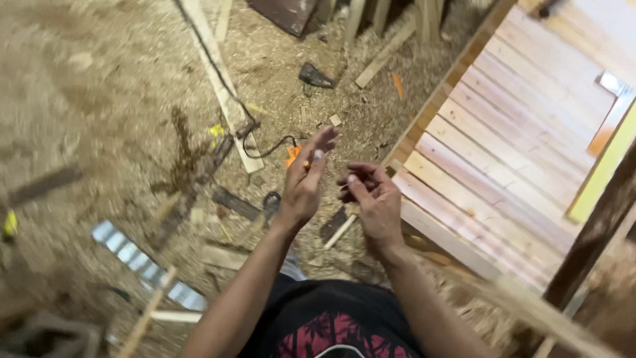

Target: The person uses a square ruler and pencil to mark alignment lines on a wooden bench seat. They then hammer nails into the slats to secure them and use a long yellow strip to mark additional lines across the seat surface.

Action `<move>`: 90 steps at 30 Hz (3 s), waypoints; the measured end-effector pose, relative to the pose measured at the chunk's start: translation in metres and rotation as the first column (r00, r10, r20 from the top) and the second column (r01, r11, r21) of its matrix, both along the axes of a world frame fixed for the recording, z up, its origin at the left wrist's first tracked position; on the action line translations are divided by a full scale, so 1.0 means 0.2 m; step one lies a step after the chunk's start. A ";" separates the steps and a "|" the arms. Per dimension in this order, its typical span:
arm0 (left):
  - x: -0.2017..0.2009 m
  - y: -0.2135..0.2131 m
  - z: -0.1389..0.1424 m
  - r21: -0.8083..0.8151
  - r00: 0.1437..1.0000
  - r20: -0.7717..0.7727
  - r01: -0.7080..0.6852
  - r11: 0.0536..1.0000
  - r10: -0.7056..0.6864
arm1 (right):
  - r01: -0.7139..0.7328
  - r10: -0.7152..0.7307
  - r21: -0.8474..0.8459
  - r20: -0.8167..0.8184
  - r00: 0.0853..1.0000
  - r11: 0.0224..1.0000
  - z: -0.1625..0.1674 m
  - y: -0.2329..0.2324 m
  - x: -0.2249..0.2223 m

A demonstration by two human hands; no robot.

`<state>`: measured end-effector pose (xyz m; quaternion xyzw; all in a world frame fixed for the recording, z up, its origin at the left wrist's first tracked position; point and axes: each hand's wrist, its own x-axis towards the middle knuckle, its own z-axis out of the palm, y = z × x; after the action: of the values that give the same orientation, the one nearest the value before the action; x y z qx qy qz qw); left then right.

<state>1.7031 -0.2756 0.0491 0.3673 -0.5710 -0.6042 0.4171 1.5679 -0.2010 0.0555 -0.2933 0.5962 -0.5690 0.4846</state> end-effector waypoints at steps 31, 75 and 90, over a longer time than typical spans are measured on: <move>-0.52 -1.93 0.20 0.009 0.928 -0.007 0.373 0.928 -0.373 | 0.575 -0.563 -0.236 0.122 0.817 0.783 0.14 -1.50 -0.44; -4.36 -3.04 0.16 0.298 0.459 -0.050 0.855 0.425 -0.887 | 0.971 -0.987 -0.181 -0.025 0.157 0.159 0.29 -2.72 -3.53; -5.36 -3.10 -0.44 0.086 0.478 0.034 0.874 0.479 -0.878 | 0.988 -0.989 0.063 0.045 0.139 0.141 -0.66 -2.75 -4.52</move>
<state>0.6307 -0.8963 -0.0383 0.0585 -0.6760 -0.7343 0.0194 0.6644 -0.7517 -0.0765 0.1949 0.6288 -0.7525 0.0179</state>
